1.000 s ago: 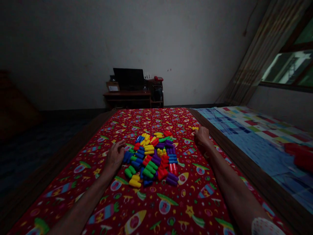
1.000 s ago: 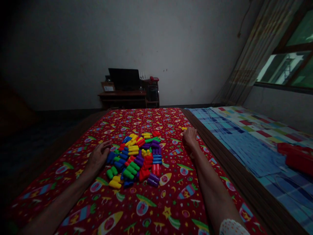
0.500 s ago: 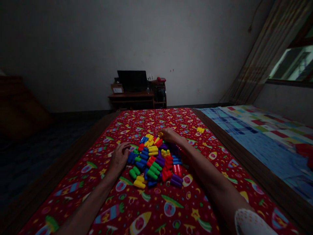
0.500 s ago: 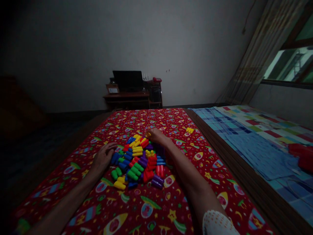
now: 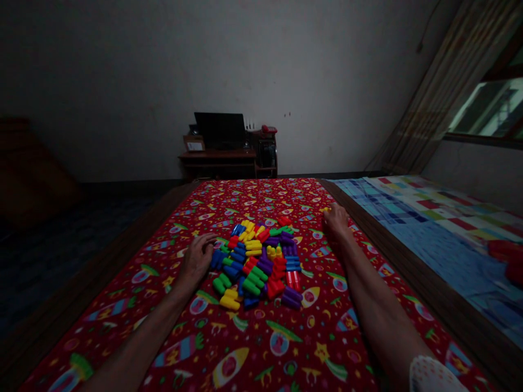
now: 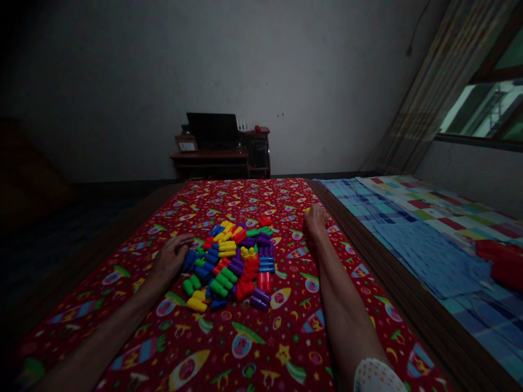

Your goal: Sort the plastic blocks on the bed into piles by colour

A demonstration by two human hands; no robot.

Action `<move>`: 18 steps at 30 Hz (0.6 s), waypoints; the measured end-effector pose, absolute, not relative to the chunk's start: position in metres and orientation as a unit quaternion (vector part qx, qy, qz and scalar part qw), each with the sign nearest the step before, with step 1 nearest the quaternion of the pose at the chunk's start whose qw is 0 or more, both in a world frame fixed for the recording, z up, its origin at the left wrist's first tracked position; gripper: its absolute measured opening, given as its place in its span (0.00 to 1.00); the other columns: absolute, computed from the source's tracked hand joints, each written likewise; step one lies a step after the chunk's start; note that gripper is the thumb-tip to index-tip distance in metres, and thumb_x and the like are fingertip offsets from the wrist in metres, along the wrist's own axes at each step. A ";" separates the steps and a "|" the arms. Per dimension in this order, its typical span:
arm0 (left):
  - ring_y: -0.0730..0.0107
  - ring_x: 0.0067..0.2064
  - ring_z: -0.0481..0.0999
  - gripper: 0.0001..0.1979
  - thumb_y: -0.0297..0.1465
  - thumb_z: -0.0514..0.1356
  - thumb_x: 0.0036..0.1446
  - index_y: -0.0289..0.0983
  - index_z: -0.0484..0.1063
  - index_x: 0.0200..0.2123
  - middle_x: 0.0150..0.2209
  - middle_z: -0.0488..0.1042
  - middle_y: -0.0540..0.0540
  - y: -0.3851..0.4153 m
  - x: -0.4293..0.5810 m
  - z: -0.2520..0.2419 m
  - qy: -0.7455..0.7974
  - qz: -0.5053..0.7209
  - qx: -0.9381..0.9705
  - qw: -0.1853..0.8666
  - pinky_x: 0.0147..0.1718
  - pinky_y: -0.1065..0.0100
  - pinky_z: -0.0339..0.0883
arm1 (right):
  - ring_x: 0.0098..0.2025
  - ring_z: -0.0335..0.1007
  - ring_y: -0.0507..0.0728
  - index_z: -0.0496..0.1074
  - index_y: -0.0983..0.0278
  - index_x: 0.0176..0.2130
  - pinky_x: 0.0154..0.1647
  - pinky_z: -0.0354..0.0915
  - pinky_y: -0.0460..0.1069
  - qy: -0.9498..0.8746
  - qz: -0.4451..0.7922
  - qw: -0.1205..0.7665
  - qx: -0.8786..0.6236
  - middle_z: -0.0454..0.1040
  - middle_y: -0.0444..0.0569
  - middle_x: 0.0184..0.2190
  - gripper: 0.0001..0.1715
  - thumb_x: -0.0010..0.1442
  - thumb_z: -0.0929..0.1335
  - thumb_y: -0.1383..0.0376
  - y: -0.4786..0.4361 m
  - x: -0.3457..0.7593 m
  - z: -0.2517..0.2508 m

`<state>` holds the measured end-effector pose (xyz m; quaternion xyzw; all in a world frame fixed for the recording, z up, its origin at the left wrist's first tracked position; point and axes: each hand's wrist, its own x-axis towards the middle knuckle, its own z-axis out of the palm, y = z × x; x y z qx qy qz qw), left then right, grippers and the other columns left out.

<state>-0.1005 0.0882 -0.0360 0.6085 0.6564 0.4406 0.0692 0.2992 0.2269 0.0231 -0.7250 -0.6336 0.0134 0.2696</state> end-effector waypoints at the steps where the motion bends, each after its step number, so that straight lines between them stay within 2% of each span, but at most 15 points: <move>1: 0.59 0.45 0.76 0.17 0.34 0.50 0.53 0.36 0.73 0.41 0.45 0.75 0.41 0.088 -0.100 -0.036 0.657 0.439 0.609 0.066 0.52 0.55 0.69 | 0.54 0.69 0.67 0.71 0.75 0.54 0.54 0.61 0.58 -0.642 0.009 0.286 -0.711 0.74 0.67 0.49 0.23 0.61 0.63 0.68 0.226 0.293 0.027; 3: 0.59 0.46 0.76 0.17 0.33 0.50 0.53 0.37 0.74 0.41 0.45 0.75 0.42 0.088 -0.100 -0.035 0.659 0.437 0.610 0.060 0.53 0.55 0.68 | 0.54 0.69 0.66 0.70 0.74 0.55 0.55 0.61 0.57 -0.682 0.009 0.333 -0.650 0.74 0.65 0.49 0.24 0.61 0.63 0.68 0.224 0.270 0.037; 5: 0.59 0.47 0.75 0.16 0.33 0.50 0.53 0.37 0.74 0.40 0.45 0.75 0.42 0.087 -0.100 -0.035 0.660 0.434 0.610 0.055 0.53 0.55 0.67 | 0.50 0.72 0.62 0.71 0.70 0.54 0.52 0.63 0.54 -0.750 0.047 0.358 -0.554 0.76 0.60 0.48 0.22 0.61 0.63 0.68 0.216 0.238 0.047; 8: 0.59 0.48 0.74 0.16 0.32 0.50 0.53 0.38 0.74 0.41 0.45 0.75 0.42 0.087 -0.100 -0.035 0.660 0.433 0.612 0.055 0.54 0.55 0.67 | 0.42 0.74 0.56 0.75 0.65 0.50 0.42 0.65 0.47 -0.864 0.130 0.280 -0.398 0.79 0.53 0.41 0.19 0.60 0.64 0.67 0.196 0.188 0.055; 10: 0.59 0.48 0.75 0.17 0.33 0.50 0.53 0.37 0.74 0.41 0.46 0.74 0.41 0.087 -0.099 -0.035 0.658 0.435 0.611 0.059 0.53 0.55 0.68 | 0.37 0.74 0.55 0.77 0.67 0.43 0.36 0.63 0.45 -0.906 0.138 0.190 -0.352 0.79 0.52 0.36 0.15 0.59 0.65 0.68 0.181 0.164 0.055; 12: 0.59 0.47 0.75 0.17 0.33 0.50 0.53 0.36 0.74 0.41 0.47 0.74 0.40 0.087 -0.099 -0.035 0.659 0.436 0.609 0.059 0.52 0.55 0.68 | 0.34 0.72 0.54 0.79 0.68 0.38 0.32 0.60 0.44 -0.918 0.139 0.136 -0.345 0.79 0.51 0.32 0.13 0.57 0.65 0.72 0.172 0.152 0.054; 15: 0.58 0.48 0.75 0.17 0.33 0.49 0.53 0.36 0.75 0.40 0.46 0.74 0.39 0.086 -0.097 -0.034 0.663 0.433 0.608 0.057 0.53 0.55 0.68 | 0.34 0.72 0.52 0.79 0.68 0.40 0.31 0.59 0.42 -0.909 0.165 0.142 -0.356 0.79 0.48 0.32 0.16 0.54 0.65 0.75 0.170 0.153 0.055; 18: 0.58 0.48 0.75 0.18 0.33 0.50 0.53 0.35 0.74 0.41 0.46 0.74 0.39 0.085 -0.096 -0.032 0.661 0.430 0.612 0.059 0.53 0.54 0.67 | 0.33 0.72 0.52 0.78 0.67 0.45 0.31 0.60 0.42 -0.904 0.190 0.146 -0.354 0.79 0.47 0.33 0.17 0.56 0.67 0.70 0.174 0.161 0.056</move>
